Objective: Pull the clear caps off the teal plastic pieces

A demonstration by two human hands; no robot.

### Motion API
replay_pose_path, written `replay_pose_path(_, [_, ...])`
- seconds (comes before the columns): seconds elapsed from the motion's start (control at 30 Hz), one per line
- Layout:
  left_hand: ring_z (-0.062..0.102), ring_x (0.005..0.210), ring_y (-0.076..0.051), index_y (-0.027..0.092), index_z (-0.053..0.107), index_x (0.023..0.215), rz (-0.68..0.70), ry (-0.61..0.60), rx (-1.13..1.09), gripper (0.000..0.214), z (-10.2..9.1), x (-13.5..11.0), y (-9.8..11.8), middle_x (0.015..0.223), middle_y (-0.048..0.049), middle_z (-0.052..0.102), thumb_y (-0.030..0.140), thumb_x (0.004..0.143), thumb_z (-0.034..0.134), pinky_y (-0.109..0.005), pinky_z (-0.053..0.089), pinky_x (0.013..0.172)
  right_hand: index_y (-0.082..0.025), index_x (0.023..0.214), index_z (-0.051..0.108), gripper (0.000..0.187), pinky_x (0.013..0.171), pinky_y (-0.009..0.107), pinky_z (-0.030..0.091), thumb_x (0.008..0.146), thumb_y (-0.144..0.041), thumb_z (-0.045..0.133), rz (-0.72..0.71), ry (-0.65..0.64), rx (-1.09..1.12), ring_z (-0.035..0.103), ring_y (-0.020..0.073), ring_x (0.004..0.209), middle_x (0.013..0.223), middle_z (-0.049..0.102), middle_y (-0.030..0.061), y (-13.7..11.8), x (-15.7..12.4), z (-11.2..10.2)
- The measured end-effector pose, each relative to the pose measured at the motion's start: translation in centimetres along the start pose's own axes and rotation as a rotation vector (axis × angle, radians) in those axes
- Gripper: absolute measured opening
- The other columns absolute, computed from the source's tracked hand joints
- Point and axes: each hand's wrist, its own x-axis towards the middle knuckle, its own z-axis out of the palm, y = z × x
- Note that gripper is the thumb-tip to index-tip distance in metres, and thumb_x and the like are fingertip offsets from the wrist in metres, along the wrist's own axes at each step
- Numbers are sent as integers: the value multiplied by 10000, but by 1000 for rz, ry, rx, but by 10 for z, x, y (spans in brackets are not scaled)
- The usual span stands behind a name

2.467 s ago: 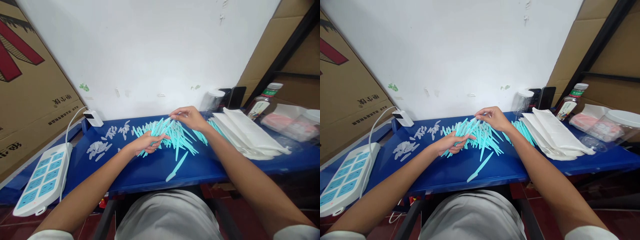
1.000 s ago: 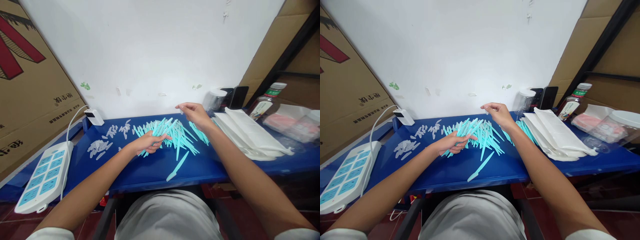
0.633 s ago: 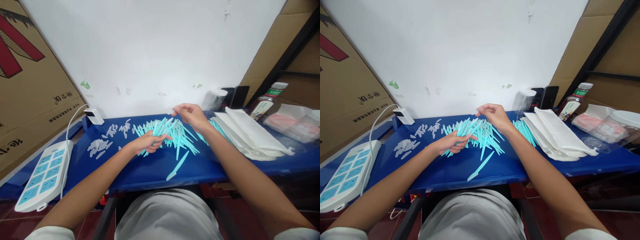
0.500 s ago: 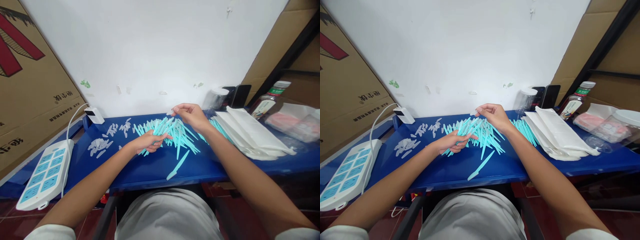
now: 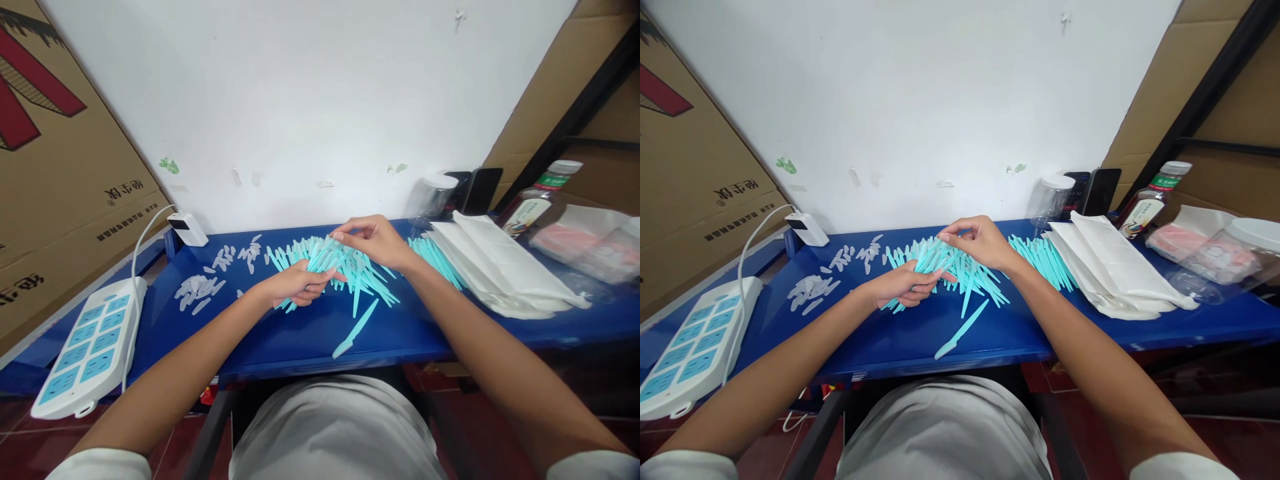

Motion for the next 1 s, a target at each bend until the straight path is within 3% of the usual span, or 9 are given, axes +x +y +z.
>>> replay_pose_path(0.1, [161, 485, -67, 150, 696, 1261, 2, 9, 19, 638, 1, -1, 0, 633, 79, 273, 651, 867, 719, -221, 166, 412, -168, 972, 833, 407, 443, 273, 202, 870, -554, 753, -51, -14, 4, 310, 67, 487, 755, 687, 38, 0, 0, 0])
replay_pose_path(0.47, [166, 483, -71, 177, 700, 1179, 20, 21, 50, 562, 2, 0, 0, 638, 77, 275, 647, 872, 711, -232, 166, 414, -170, 962, 838, 393, 508, 292, 284, 854, -540, 765, -104, -45, -14, 402, 100, 571, 792, 694, 51, -3, 0, -5])
replay_pose_path(0.7, [167, 480, -77, 185, 691, 1161, 37, 24, 55, 514, 2, 2, -1, 621, 81, 258, 627, 899, 693, -235, 163, 415, -156, 986, 834, 434, 491, 284, 258, 861, -563, 748, -61, -50, -38, 357, 95, 530, 694, 648, 28, -2, 0, -2])
replay_pose_path(0.77, [167, 474, -75, 190, 684, 1140, 60, 35, 49, 490, 2, 2, 2, 614, 83, 259, 622, 909, 683, -231, 160, 415, -153, 1021, 824, 471, 493, 281, 277, 890, -589, 705, -54, 11, -58, 389, 102, 529, 702, 652, 33, -1, 2, -2])
replay_pose_path(0.9, [188, 447, -66, 200, 658, 1057, 103, 115, 30, 454, -1, 3, 2, 594, 84, 294, 629, 911, 678, -223, 171, 404, -145, 1008, 796, 476, 608, 290, 425, 941, -587, 631, -101, 330, -106, 572, 161, 693, 898, 731, 86, 10, 10, -9])
replay_pose_path(1.0, [202, 427, -55, 199, 558, 794, 195, 231, 28, 482, -3, 5, 0, 556, 87, 287, 653, 898, 682, -217, 185, 401, -134, 987, 782, 445, 671, 298, 459, 954, -543, 612, -70, 402, -125, 591, 170, 719, 872, 728, 83, 23, 15, -14])
